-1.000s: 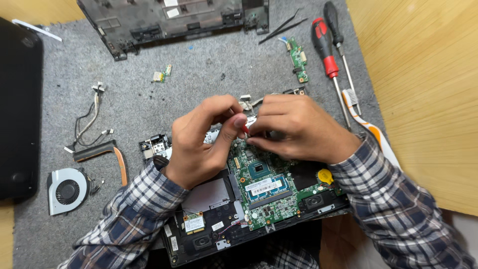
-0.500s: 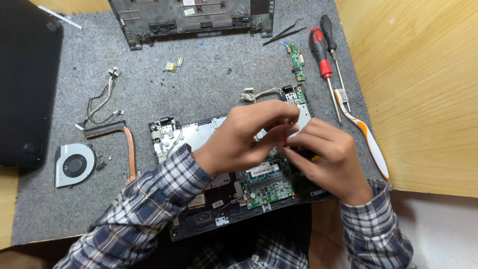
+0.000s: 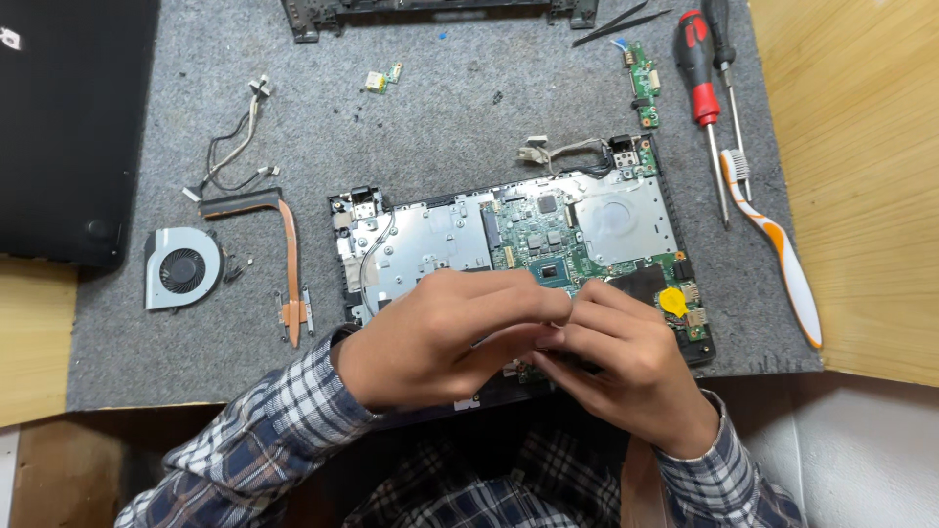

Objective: The person uses a red-handled screwdriver to remove several small screws from a disassembled laptop motherboard. They carefully place the screws on the work surface and continue unscrewing components from the board.

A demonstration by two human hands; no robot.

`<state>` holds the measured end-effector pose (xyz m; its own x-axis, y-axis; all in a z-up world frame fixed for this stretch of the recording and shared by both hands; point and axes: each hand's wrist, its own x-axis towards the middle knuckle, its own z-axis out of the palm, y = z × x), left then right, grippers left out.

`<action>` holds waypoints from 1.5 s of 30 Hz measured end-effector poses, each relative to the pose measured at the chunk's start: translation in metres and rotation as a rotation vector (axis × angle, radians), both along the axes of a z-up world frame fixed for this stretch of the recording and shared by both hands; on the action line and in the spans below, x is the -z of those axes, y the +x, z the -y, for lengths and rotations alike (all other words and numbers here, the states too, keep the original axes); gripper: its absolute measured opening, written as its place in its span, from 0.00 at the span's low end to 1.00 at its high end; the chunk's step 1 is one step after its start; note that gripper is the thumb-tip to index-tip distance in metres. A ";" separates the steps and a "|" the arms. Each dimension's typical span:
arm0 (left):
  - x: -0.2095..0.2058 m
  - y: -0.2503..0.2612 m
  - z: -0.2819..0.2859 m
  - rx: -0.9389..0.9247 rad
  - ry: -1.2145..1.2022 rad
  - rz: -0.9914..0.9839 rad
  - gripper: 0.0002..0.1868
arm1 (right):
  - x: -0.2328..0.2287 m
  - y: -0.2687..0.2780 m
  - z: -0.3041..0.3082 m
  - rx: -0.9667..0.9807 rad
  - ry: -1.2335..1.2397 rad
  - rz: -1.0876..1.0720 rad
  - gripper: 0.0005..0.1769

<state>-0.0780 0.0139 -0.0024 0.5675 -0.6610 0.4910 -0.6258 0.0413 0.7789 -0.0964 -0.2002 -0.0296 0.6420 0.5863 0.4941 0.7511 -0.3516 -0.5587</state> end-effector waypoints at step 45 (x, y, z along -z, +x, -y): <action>0.026 -0.050 0.001 -0.334 -0.197 0.201 0.04 | 0.015 -0.022 -0.009 0.214 -0.092 0.133 0.08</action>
